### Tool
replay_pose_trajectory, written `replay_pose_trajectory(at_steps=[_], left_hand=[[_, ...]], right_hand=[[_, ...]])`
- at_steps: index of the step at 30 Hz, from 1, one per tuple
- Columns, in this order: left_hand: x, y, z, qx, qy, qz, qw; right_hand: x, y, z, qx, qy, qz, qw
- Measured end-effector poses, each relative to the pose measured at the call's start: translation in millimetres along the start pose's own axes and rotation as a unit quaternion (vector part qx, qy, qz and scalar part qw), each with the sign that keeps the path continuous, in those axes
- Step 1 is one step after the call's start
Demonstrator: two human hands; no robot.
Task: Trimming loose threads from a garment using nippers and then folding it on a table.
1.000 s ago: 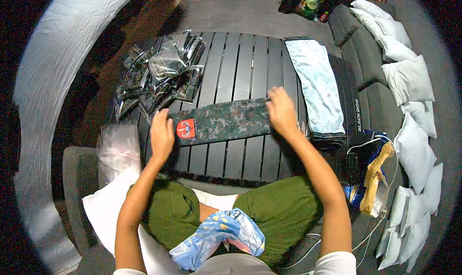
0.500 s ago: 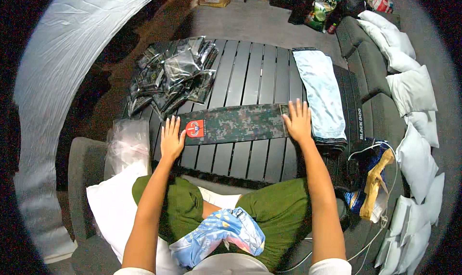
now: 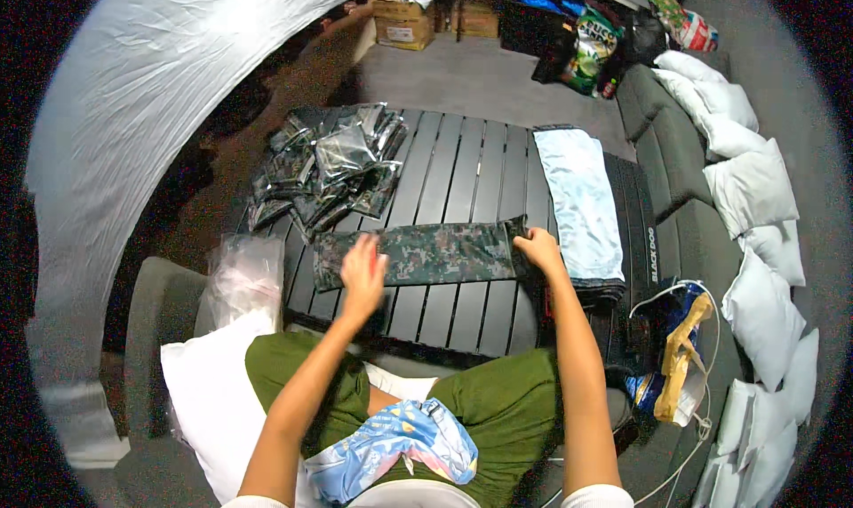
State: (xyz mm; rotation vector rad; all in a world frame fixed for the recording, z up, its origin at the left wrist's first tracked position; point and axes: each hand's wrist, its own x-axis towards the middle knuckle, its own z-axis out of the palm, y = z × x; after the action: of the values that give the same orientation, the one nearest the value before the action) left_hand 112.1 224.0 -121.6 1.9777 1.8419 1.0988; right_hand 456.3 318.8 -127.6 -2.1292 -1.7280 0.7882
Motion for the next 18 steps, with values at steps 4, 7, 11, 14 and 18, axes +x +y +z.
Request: replay_pose_trajectory(at_steps=[4,7,11,14,18], left_hand=[[5.8,44.7,47.2,-0.352,-0.138,-0.141,0.915],[18.9,89.8,64.7,-0.561,-0.196,-0.298,0.747],[40.8,116.8,66.6,-0.691,-0.205,-0.288,0.630],[52.0,113.6,50.0,-0.627,-0.204,-0.329,0.676],[79.7,122.8,20.2,-0.621,-0.206,-0.369,0.660]], right_hand=[[-18.0,-20.8,-1.3,0.163,0.064,-0.118,0.978],[-50.4,-61.8,-5.8,0.199,0.105,-0.130,0.966],[-85.8,-89.2,17.7,0.387,-0.075,-0.247,0.885],[-116.4,-107.7,16.7,0.599,-0.157,-0.169,0.767],[-134.8,-85.5,33.8,0.812,-0.249,-0.023,0.528]])
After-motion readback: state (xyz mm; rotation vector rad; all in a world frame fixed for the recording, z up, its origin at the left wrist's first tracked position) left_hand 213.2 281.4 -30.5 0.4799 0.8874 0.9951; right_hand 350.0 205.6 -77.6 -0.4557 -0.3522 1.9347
